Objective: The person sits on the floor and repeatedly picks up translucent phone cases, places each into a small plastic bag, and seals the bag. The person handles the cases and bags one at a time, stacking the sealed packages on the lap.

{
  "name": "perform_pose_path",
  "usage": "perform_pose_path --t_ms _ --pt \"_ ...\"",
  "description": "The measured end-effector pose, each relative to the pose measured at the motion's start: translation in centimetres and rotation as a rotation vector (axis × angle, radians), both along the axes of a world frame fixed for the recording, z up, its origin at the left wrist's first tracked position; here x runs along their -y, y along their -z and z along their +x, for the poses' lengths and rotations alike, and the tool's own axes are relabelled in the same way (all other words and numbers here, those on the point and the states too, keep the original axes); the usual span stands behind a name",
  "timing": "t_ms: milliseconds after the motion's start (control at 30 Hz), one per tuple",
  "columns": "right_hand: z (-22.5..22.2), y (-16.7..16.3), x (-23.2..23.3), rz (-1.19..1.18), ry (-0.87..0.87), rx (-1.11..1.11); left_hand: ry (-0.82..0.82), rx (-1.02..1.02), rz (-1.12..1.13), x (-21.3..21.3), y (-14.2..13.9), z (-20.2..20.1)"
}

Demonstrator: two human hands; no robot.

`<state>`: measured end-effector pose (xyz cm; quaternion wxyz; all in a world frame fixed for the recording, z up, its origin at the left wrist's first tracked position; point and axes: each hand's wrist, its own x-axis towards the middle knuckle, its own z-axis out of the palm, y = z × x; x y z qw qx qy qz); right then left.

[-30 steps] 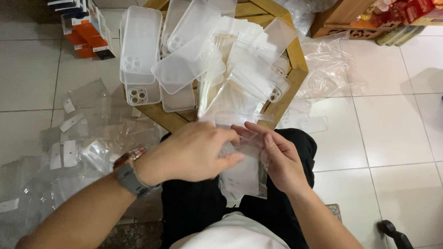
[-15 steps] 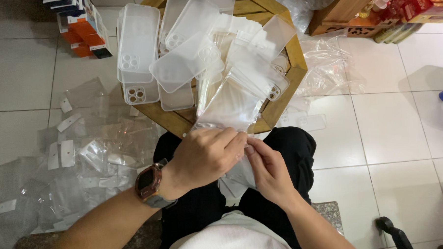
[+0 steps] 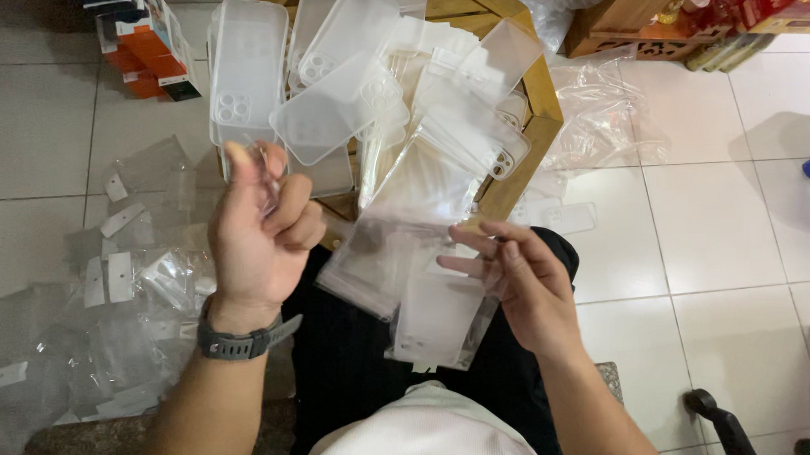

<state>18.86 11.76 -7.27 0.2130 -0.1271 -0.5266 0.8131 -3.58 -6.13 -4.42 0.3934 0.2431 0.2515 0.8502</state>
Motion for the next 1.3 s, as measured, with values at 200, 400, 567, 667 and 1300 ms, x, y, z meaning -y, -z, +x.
perform_pose_path --t_ms 200,400,567,667,1300 --pt "-0.1 -0.7 -0.8 -0.153 0.03 0.062 0.131 -0.863 -0.554 0.4 4.2 3.9" --pt "0.1 0.3 -1.1 -0.124 -0.13 0.098 0.141 -0.653 -0.619 0.7 4.3 5.5" --pt "1.8 4.1 -1.8 -0.073 -0.172 0.22 0.244 -0.519 -0.493 1.6 4.2 5.4" --pt "3.2 5.7 -1.7 -0.121 -0.206 0.235 0.327 -0.535 -0.515 2.7 4.9 5.2" --pt "4.2 4.0 0.1 0.105 -0.2 0.313 0.166 -0.36 -0.68 6.4 7.7 5.1"
